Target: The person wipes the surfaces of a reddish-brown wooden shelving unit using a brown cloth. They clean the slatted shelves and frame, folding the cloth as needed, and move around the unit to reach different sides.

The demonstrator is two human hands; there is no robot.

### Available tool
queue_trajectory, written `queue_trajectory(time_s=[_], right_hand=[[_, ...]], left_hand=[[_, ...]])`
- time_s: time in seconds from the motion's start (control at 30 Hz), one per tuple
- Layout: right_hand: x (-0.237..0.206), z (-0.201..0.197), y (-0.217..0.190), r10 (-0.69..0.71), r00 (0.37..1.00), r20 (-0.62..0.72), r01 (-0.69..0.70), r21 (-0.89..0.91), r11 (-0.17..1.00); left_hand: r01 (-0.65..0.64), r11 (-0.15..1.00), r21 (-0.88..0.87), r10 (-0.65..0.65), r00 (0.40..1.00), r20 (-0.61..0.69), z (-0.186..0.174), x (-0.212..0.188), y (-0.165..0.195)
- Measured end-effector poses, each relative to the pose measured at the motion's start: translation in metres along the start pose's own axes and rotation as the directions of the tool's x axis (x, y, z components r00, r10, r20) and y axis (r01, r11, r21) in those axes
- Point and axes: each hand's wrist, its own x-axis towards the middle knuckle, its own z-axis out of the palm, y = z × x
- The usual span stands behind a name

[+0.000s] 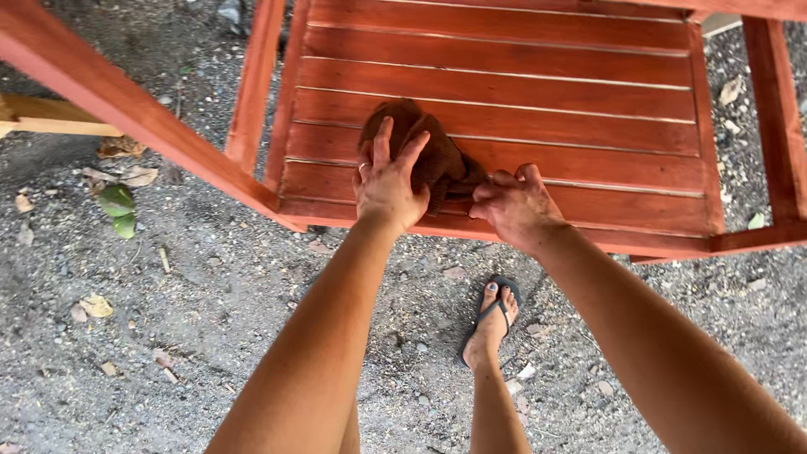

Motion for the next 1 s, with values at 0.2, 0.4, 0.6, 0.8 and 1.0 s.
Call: queue_trajectory(time_s=[0.2,0.4,0.6,0.8,1.0], right_hand=[[-0.038,0.029,0.023,0.009,1.000,-0.022,-0.011,-0.082,0.997],[-0.090,0.061,0.055,0.070,0.994,-0.085,-0.068,0.019,0.997],[-0.133,0.095,0.078,0.100,0.985,-0.141,-0.106,-0.038,0.994],[-0.182,0.118,0.100,0.279,0.949,-0.146,-0.253,0.175,0.951],[-0.160,0.111,0.087,0.335,0.936,0.105,-0.349,0.388,0.853]], left_hand=[[0.228,0.973,-0.038,-0.209,0.937,0.279,0.037,-0.001,0.041],[0.126,0.991,-0.055,-0.116,0.981,0.156,0.093,-0.008,0.070],[0.049,0.998,-0.034,-0.041,0.979,0.199,0.136,-0.013,0.117],[-0.133,0.974,-0.182,0.170,0.964,0.202,0.164,-0.017,0.153],[-0.178,0.981,-0.082,0.183,0.982,0.056,0.134,0.005,0.162]])
